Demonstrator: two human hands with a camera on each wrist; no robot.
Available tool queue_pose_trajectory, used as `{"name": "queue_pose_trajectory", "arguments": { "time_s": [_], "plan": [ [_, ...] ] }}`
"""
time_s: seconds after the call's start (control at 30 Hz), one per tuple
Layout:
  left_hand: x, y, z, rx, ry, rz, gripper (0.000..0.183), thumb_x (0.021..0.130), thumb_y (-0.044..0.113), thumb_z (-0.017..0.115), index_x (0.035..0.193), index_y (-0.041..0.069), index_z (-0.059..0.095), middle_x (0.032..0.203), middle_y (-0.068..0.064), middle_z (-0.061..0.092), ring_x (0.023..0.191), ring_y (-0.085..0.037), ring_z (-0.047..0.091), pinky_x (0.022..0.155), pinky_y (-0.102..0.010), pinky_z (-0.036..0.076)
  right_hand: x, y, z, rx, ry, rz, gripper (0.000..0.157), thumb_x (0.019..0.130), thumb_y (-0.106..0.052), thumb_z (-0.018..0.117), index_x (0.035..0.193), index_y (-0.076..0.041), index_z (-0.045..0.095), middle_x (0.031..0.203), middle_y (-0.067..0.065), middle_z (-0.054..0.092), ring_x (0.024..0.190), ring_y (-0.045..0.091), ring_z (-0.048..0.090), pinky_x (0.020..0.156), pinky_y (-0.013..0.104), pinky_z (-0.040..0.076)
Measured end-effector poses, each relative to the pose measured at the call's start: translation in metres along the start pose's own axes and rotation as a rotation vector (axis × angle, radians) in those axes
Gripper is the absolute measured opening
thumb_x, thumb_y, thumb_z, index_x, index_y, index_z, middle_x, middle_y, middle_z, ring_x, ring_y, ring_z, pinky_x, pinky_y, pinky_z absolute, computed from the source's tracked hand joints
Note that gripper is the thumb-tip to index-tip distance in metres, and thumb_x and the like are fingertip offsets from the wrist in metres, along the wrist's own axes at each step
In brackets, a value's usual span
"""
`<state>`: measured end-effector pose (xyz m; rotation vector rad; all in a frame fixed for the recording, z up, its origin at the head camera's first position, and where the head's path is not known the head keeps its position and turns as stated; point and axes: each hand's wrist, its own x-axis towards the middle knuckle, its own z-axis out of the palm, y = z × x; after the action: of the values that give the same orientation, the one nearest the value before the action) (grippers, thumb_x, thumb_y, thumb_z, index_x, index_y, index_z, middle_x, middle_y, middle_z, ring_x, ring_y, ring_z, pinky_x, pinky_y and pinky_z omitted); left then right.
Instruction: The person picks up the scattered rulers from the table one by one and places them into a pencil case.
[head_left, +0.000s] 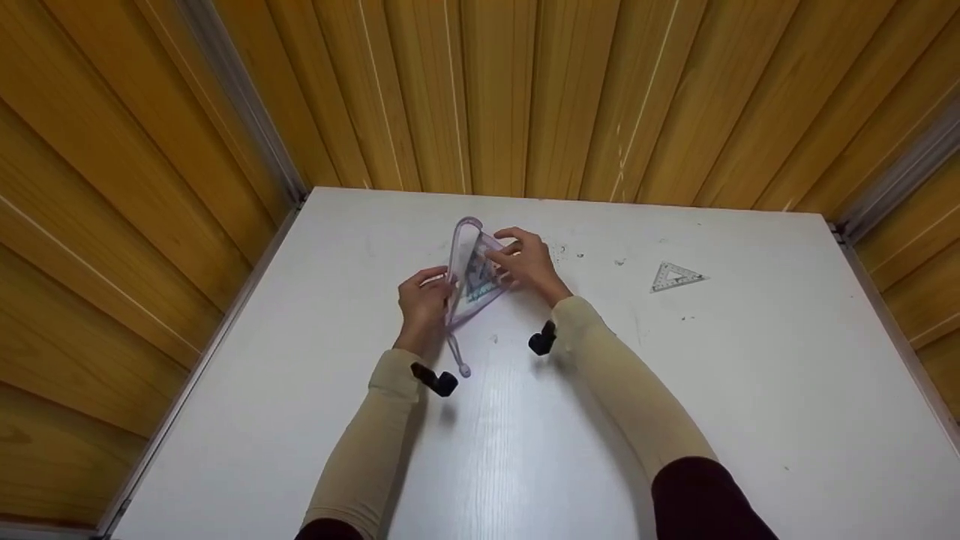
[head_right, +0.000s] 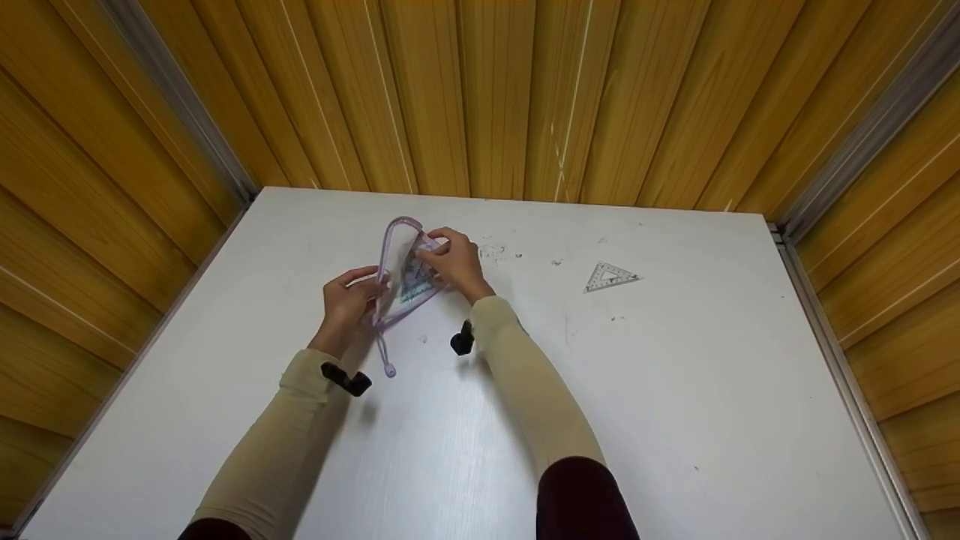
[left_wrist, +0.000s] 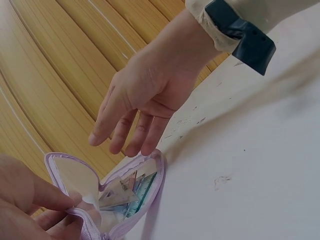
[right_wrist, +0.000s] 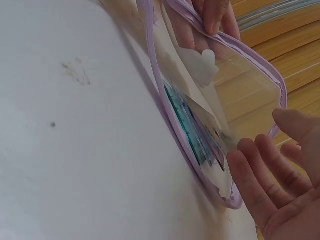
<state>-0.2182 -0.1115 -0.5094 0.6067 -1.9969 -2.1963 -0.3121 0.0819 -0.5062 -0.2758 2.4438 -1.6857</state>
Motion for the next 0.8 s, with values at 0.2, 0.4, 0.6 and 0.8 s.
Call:
{"name": "queue_pose_trajectory", "arguments": {
  "time_s": [0.2, 0.4, 0.6, 0.8],
  "plan": [
    [0.000, 0.001, 0.000, -0.007, -0.009, 0.003, 0.028, 0.092, -0.003, 0.067, 0.118, 0.004, 0.074, 0.105, -0.015, 0.076, 0.086, -0.023, 0.068, 0.059, -0.023, 0.047, -0.003, 0.002, -0.016, -0.012, -0.004, -0.082, 0.051, 0.092, -0.029, 0.080, 0.136, -0.012, 0.062, 0.105, 0.010, 0.074, 0.093, 0.035, 0.073, 0.077, 0.044, 0.060],
    [-0.001, 0.000, 0.000, -0.020, -0.015, 0.015, 0.029, 0.092, -0.005, 0.067, 0.119, 0.001, 0.073, 0.106, -0.017, 0.076, 0.089, -0.026, 0.069, 0.060, -0.023, 0.048, -0.008, 0.007, -0.032, -0.065, -0.005, -0.128, 0.050, 0.092, -0.032, 0.079, 0.136, -0.018, 0.063, 0.111, 0.006, 0.073, 0.103, 0.023, 0.069, 0.089, 0.040, 0.056],
    [0.002, -0.002, 0.000, -0.023, -0.002, 0.010, 0.030, 0.090, -0.006, 0.068, 0.118, 0.002, 0.073, 0.104, -0.016, 0.076, 0.085, -0.023, 0.068, 0.059, -0.024, 0.048, -0.015, 0.011, -0.052, -0.115, -0.005, -0.141, 0.059, 0.090, -0.041, 0.080, 0.141, -0.021, 0.059, 0.128, 0.007, 0.067, 0.118, 0.027, 0.062, 0.100, 0.045, 0.050],
    [0.004, -0.001, -0.001, -0.061, -0.001, 0.010, 0.031, 0.087, -0.009, 0.067, 0.116, 0.000, 0.074, 0.101, -0.017, 0.076, 0.073, -0.017, 0.064, 0.053, -0.022, 0.043, -0.020, 0.013, -0.071, -0.140, -0.002, -0.146, 0.070, 0.088, -0.045, 0.081, 0.147, -0.021, 0.053, 0.140, 0.007, 0.061, 0.130, 0.032, 0.055, 0.106, 0.049, 0.045]
  ]
}}
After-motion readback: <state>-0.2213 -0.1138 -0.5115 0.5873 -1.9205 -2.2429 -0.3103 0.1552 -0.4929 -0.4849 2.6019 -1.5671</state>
